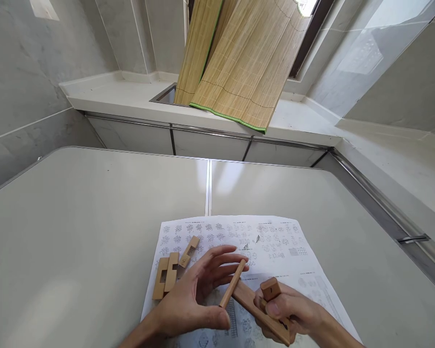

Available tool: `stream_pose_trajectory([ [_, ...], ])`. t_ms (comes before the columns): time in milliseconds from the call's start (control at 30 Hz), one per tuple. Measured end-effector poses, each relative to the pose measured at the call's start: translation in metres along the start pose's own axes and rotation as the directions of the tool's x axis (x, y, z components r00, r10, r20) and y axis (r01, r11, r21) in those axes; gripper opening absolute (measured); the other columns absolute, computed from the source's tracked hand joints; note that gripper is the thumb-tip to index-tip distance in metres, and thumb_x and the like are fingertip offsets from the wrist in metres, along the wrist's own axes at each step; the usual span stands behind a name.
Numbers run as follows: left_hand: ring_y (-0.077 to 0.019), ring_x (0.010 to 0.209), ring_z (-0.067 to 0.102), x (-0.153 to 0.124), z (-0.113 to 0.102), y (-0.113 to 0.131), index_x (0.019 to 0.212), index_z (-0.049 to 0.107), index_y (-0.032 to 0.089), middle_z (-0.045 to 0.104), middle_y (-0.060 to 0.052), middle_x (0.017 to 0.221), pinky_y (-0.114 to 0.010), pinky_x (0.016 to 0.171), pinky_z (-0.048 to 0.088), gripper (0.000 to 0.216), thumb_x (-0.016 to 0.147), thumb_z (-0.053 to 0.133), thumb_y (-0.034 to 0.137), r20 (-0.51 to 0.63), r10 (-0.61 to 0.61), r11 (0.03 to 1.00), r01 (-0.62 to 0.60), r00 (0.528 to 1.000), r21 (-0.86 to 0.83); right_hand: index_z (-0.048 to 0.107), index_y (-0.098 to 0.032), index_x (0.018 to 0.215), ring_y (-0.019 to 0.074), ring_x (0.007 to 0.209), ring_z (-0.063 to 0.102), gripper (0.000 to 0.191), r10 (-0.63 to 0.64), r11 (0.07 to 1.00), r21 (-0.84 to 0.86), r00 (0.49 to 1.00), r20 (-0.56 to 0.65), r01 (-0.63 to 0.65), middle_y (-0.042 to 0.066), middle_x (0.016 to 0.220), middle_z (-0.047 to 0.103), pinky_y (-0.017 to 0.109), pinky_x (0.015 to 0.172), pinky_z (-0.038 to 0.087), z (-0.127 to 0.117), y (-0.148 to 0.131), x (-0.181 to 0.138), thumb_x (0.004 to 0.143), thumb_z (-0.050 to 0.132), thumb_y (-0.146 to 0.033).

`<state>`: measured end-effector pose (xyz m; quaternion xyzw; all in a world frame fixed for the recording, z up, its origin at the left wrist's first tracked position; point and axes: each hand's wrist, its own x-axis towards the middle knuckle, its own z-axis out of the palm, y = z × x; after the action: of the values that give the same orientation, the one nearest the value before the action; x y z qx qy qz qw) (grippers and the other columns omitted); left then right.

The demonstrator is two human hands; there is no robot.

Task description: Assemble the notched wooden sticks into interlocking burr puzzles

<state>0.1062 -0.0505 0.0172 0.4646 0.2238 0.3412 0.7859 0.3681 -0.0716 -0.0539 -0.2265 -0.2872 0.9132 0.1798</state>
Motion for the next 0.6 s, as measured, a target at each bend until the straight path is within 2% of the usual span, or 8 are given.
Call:
stream_pose_trajectory([
  [167,-0.0411,0.151,0.042,-0.001,-0.003,-0.001,0.150,0.048,0.032,0.051,-0.016,0.157,-0.064,0.124,0.029,0.096,0.069,0.093,0.059,0.012,0.000,1.000,0.000,1.000,0.021,0.049,-0.021,0.073,0.0041,0.042,0.028,0.044,0.012,0.998,-0.054,1.000,-0.027,-0.014,-0.010,0.053,0.038,0.018,0.042,0.023,0.001,-0.002,0.000,0.072,0.080,-0.051],
  [367,-0.0412,0.147,0.046,-0.001,-0.002,0.002,0.149,0.050,0.032,0.054,-0.016,0.155,-0.062,0.121,0.034,0.097,0.067,0.093,0.060,-0.014,-0.009,0.997,0.010,1.000,0.071,0.050,-0.020,0.074,0.0060,0.047,0.036,0.045,-0.016,0.997,-0.080,1.000,-0.014,0.015,-0.008,0.057,0.040,0.019,0.046,0.029,0.001,-0.004,-0.002,0.077,0.079,-0.054],
  [600,-0.0403,0.146,0.047,-0.003,-0.003,-0.004,0.146,0.054,0.033,0.055,-0.014,0.153,-0.058,0.120,0.036,0.101,0.058,0.103,0.041,-0.034,0.008,0.996,-0.005,0.999,0.087,0.048,-0.020,0.072,0.0053,0.048,0.032,0.054,0.020,0.976,-0.218,1.000,-0.015,-0.022,-0.008,0.058,0.036,0.019,0.046,0.025,0.008,-0.011,-0.003,0.081,0.077,-0.065],
])
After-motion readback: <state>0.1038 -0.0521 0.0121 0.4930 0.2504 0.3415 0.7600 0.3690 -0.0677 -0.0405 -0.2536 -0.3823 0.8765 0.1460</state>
